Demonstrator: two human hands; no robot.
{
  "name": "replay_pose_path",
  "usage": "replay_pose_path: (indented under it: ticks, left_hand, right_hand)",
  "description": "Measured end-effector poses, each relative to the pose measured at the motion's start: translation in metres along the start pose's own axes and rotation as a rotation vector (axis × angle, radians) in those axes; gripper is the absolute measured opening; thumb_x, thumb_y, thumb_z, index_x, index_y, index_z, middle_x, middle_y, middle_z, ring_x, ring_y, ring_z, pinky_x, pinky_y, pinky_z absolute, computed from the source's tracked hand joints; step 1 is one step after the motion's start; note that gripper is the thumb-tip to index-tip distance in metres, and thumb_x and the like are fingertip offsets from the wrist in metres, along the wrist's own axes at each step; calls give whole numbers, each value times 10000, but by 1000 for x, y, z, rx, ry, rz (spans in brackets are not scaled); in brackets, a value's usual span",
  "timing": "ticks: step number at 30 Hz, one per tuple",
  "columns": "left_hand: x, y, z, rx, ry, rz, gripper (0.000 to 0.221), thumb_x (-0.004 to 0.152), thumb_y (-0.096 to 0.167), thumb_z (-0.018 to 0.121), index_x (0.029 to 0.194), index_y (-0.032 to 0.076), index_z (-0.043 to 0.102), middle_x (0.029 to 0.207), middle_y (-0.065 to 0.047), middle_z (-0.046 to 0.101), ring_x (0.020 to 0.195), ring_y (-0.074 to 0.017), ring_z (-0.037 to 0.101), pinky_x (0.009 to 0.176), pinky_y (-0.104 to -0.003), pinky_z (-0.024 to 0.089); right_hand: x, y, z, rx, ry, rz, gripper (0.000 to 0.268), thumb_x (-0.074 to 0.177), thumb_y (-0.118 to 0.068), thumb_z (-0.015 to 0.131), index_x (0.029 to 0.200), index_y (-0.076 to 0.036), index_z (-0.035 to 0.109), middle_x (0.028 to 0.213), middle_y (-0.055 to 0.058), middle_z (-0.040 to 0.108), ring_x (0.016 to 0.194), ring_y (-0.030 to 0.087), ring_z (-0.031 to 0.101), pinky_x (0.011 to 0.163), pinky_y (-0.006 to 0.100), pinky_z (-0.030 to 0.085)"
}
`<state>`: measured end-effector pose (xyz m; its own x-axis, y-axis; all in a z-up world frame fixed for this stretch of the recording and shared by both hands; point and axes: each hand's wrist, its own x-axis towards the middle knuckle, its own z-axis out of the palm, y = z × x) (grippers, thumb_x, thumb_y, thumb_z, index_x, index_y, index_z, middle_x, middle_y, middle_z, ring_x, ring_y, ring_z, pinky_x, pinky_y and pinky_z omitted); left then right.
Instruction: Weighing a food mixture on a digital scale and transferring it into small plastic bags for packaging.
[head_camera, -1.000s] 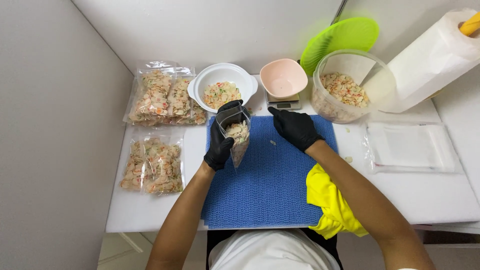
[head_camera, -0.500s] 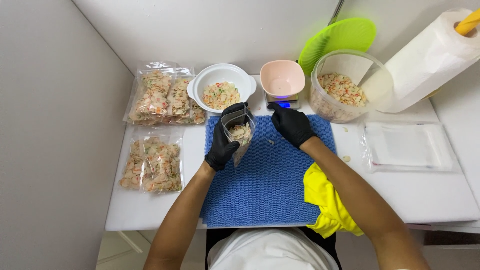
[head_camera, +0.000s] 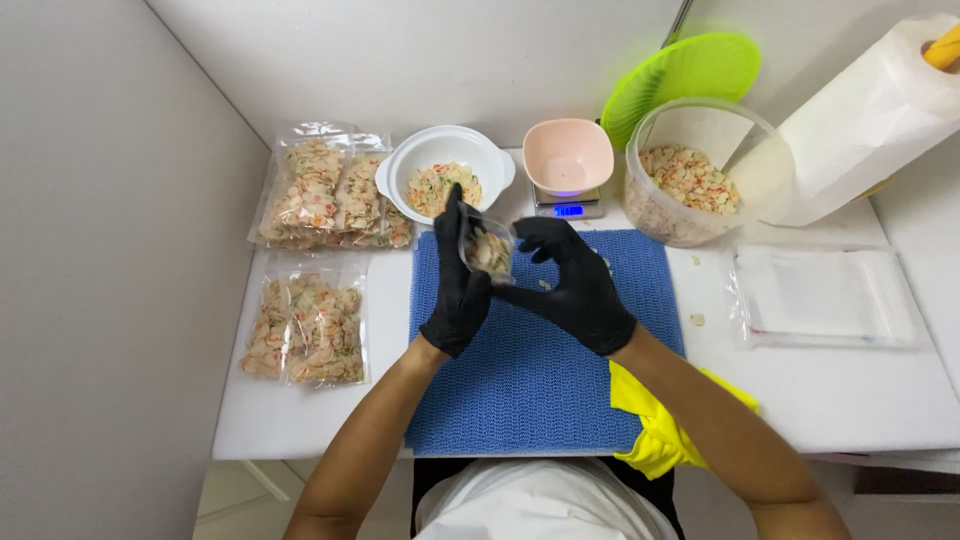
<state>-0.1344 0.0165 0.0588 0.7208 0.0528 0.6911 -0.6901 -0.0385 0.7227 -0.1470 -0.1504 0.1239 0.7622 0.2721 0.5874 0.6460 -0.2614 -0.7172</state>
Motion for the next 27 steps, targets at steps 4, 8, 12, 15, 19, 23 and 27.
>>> replay_pose_path:
  ticks: [4, 8, 12, 15, 19, 23, 27]
  left_hand:
    - [-1, 2, -4, -68, -92, -10, 785, 1081, 577, 407, 1667, 111, 171, 1731, -100, 180, 1539, -231, 292, 1255, -433, 265]
    - [10, 0, 6, -214, 215, -321, 372, 920, 2, 756, 1276, 37, 651, 1204, -104, 710, 1174, -175, 647, 1051, -372, 516]
    - [12, -11, 8, -300, 435, -515, 251, 793, -39, 885, 1015, 19, 783, 930, -114, 799, 927, -90, 699, 828, -295, 590]
    - [16, -7, 15, -335, 446, -570, 287, 699, -76, 924, 940, -7, 783, 883, -150, 796, 862, -76, 680, 786, -306, 615]
    - [18, -9, 12, -327, 418, -593, 267, 698, -56, 934, 918, 4, 794, 874, -161, 798, 825, -87, 711, 799, -288, 607]
    - [19, -3, 11, -237, 407, -559, 180, 735, -10, 927, 850, 27, 794, 807, -131, 790, 834, -96, 693, 804, -322, 609]
    - [17, -5, 8, -127, 370, -529, 184, 730, 5, 937, 838, 47, 794, 790, -110, 788, 815, -66, 680, 807, -325, 617]
  right_hand:
    - [-10, 27, -9, 56, 87, 165, 409, 832, -177, 878, 1203, -90, 728, 1164, 86, 751, 955, 200, 745, 845, 373, 618]
    - [-7, 23, -7, 177, 176, 278, 155, 939, -98, 767, 1092, -74, 773, 1054, 113, 793, 1030, 166, 712, 866, 370, 596]
    - [-11, 45, -4, 227, 265, 314, 80, 918, -96, 797, 990, -65, 778, 1028, 138, 778, 1060, 184, 699, 906, 391, 581]
    - [-6, 38, -4, 235, 262, 382, 71, 957, -130, 761, 1002, -101, 808, 887, 61, 779, 925, 94, 683, 872, 318, 586]
    - [-5, 44, -4, 207, 297, 402, 65, 957, -106, 765, 999, -115, 814, 876, 87, 787, 906, 89, 687, 842, 307, 581]
    - [-3, 42, -5, 197, 312, 349, 48, 945, -113, 791, 900, -111, 808, 806, 68, 772, 899, 76, 681, 853, 313, 584]
    - [-7, 49, -6, 135, 325, 291, 69, 947, -109, 812, 881, -92, 804, 778, 99, 768, 897, 118, 711, 813, 322, 586]
